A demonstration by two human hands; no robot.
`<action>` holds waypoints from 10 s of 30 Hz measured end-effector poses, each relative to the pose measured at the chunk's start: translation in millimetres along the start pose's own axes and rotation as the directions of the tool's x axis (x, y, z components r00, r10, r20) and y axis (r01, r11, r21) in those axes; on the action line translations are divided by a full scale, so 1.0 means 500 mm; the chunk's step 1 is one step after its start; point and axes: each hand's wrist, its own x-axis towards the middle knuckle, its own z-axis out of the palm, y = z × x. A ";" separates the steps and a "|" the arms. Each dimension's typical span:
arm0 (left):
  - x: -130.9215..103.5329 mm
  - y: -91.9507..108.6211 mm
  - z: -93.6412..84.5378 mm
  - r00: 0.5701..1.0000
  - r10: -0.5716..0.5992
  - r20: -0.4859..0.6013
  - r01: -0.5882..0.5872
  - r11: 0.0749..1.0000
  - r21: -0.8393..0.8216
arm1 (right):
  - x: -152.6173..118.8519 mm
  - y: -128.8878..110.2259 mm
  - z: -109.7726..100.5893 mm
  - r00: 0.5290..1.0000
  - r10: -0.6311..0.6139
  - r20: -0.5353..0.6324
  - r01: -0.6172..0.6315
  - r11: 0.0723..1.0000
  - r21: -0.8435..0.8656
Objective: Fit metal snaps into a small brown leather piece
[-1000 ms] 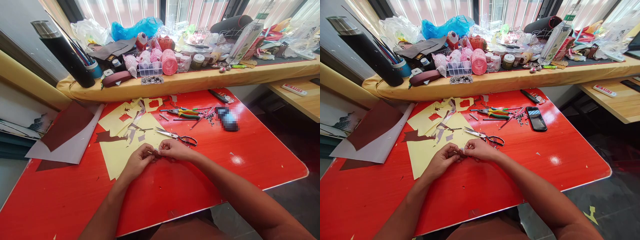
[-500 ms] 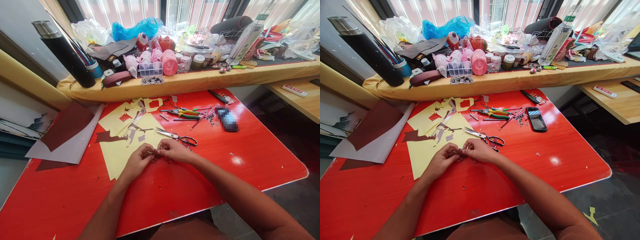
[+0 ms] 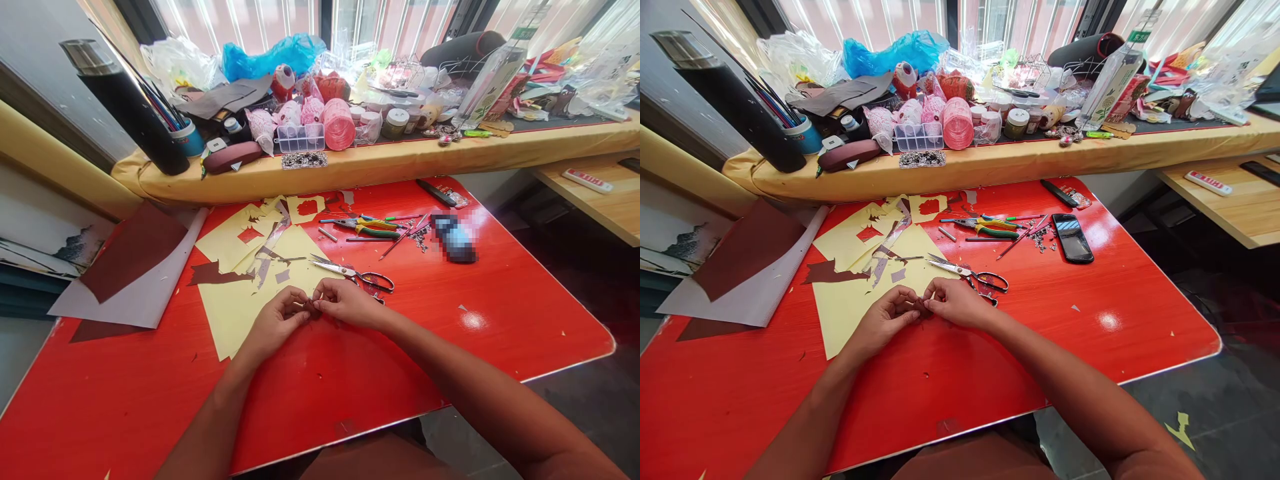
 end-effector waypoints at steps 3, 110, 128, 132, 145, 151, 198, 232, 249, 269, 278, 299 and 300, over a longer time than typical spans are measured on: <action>-0.002 0.002 -0.001 1.000 -0.010 -0.004 0.010 1.000 0.020 | 0.002 0.006 0.001 0.999 -0.033 -0.020 0.032 0.998 -0.047; -0.019 0.022 0.033 0.833 0.235 -0.500 -0.293 0.955 -0.038 | -0.036 0.021 0.084 0.997 0.072 -0.028 -0.039 0.780 0.624; -0.014 0.026 0.033 0.864 0.153 -0.480 -0.211 0.975 -0.070 | -0.030 0.019 0.093 0.983 0.002 -0.183 0.082 0.890 0.448; -0.012 0.021 0.030 0.866 0.144 -0.478 -0.198 0.978 -0.064 | -0.030 0.023 0.095 0.984 0.016 -0.175 0.067 0.887 0.456; -0.018 0.029 0.026 0.868 0.175 -0.464 -0.201 0.979 -0.007 | -0.034 0.038 0.092 0.967 0.046 -0.249 0.077 0.884 0.462; -0.026 0.024 0.034 0.888 0.211 -0.409 -0.203 0.977 0.061 | -0.042 0.038 0.076 0.903 0.006 -0.431 0.146 0.936 0.319; -0.023 0.016 0.052 0.933 0.091 -0.347 -0.120 0.991 -0.062 | -0.021 0.011 0.077 0.912 -0.101 -0.396 0.093 0.995 -0.039; -0.017 0.016 0.047 0.936 0.122 -0.331 -0.120 0.992 0.026 | -0.018 0.025 0.076 0.935 -0.083 -0.344 0.115 0.990 0.076; -0.016 0.010 0.033 0.918 0.072 -0.389 -0.070 0.997 0.021 | -0.028 0.033 -0.117 0.858 -0.135 -0.495 -0.050 0.938 -0.343; -0.009 0.006 0.028 0.919 0.038 -0.391 -0.048 0.999 -0.017 | 0.067 0.004 -0.257 0.923 0.019 -0.384 -0.367 0.344 -0.864; -0.005 0.005 0.028 0.927 0.051 -0.371 -0.057 0.998 -0.006 | 0.084 0.010 -0.256 0.925 0.048 -0.376 -0.373 0.295 -0.880; -0.002 -0.005 0.032 0.918 0.071 -0.390 -0.098 0.994 -0.049 | 0.041 -0.028 -0.132 0.830 -0.348 -0.436 0.039 0.816 -0.577; -0.001 -0.006 0.032 0.913 0.071 -0.401 -0.101 0.993 -0.054 | 0.034 -0.031 -0.116 0.804 -0.340 -0.488 0.098 0.885 -0.455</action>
